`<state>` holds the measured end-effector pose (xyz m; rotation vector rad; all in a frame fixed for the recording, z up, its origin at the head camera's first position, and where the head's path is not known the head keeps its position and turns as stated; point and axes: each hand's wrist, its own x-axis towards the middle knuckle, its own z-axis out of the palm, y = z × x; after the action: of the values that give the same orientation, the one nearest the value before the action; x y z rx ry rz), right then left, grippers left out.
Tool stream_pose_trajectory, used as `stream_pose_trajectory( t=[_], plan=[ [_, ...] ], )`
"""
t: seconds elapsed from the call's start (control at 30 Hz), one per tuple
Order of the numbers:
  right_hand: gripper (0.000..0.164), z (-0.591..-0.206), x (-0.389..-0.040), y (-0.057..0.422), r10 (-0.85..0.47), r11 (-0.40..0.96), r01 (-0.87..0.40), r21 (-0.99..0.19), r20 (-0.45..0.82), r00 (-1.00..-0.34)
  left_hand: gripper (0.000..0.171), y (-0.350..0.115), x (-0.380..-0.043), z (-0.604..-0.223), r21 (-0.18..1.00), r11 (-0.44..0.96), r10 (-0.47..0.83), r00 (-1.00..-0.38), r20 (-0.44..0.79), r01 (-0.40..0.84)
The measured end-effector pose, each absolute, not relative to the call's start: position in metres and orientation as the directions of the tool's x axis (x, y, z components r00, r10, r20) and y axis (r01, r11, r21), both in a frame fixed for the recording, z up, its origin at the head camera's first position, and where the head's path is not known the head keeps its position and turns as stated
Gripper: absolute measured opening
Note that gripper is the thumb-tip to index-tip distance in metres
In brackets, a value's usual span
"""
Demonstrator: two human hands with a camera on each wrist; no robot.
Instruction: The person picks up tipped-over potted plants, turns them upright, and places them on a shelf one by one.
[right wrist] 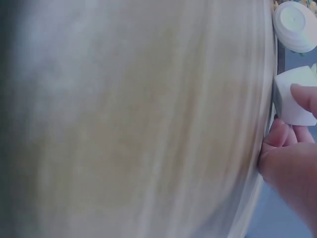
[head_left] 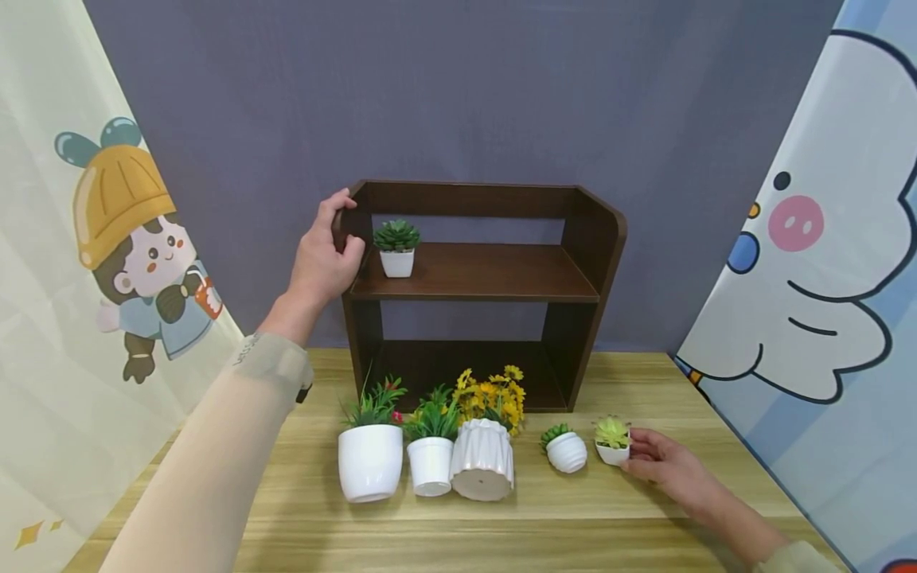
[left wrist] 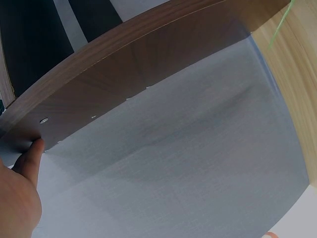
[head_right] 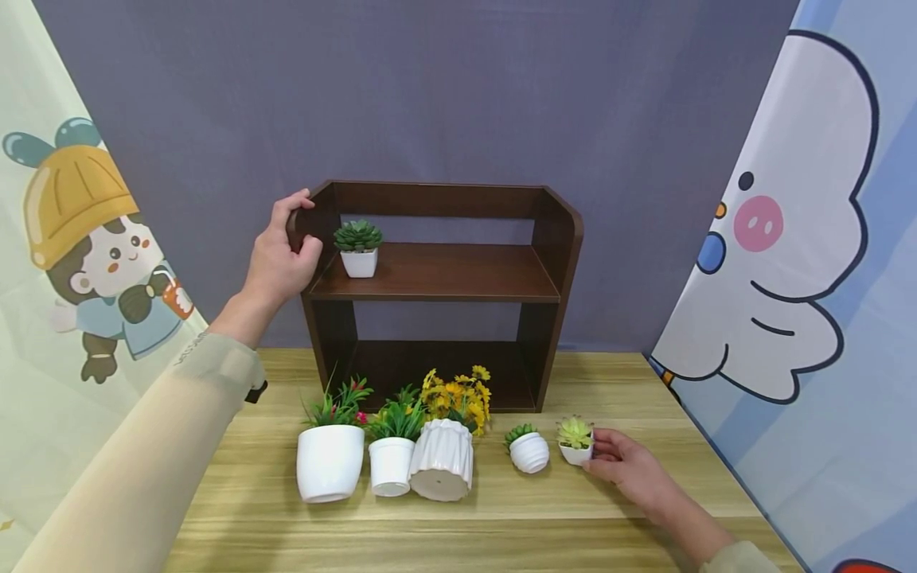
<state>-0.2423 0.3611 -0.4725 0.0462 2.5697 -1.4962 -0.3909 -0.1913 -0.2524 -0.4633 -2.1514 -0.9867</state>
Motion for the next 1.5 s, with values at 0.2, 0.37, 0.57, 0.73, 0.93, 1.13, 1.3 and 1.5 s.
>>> stream_pose_trajectory(
  t=[0.2,0.37,0.57,0.73,0.93,1.13,1.3,1.5],
  plan=[
    [0.079,-0.4730,-0.2466,0.3614,-0.072,0.499,0.125,-0.858,-0.185,-0.980,0.053,-0.1919,-0.3905,-0.2521,0.510,0.642,0.026,-0.680,0.733,0.573],
    [0.079,-0.4725,-0.2486,0.3615,-0.079,0.515,0.124,-0.848,-0.191,-0.978,0.052,-0.1922,-0.3900,-0.2520,0.506,0.643,0.029,-0.679,0.733,0.574],
    [0.076,-0.4735,-0.2495,0.3607,-0.066,0.542,0.118,-0.832,-0.183,-0.981,0.055,-0.1928,-0.3910,-0.2511,0.501,0.654,0.027,-0.679,0.734,0.567],
    [0.076,-0.4740,-0.2502,0.3601,-0.059,0.544,0.118,-0.831,-0.178,-0.982,0.056,-0.1932,-0.3911,-0.2509,0.504,0.656,0.025,-0.684,0.729,0.562],
    [0.080,-0.4744,-0.2498,0.3612,-0.053,0.562,0.116,-0.819,-0.175,-0.983,0.057,-0.1935,-0.3894,-0.2508,0.506,0.656,0.020,-0.684,0.730,0.560],
    [0.080,-0.4745,-0.2483,0.3618,-0.055,0.560,0.114,-0.821,-0.174,-0.983,0.057,-0.1934,-0.3893,-0.2517,0.514,0.647,0.018,-0.686,0.728,0.563],
    [0.078,-0.4753,-0.2476,0.3631,-0.072,0.546,0.110,-0.830,-0.177,-0.982,0.055,-0.1921,-0.3890,-0.2525,0.511,0.642,0.023,-0.681,0.732,0.571],
    [0.081,-0.4745,-0.2472,0.3642,-0.064,0.561,0.117,-0.820,-0.184,-0.981,0.053,-0.1906,-0.3895,-0.2531,0.508,0.640,0.030,-0.680,0.733,0.576]
  ],
)
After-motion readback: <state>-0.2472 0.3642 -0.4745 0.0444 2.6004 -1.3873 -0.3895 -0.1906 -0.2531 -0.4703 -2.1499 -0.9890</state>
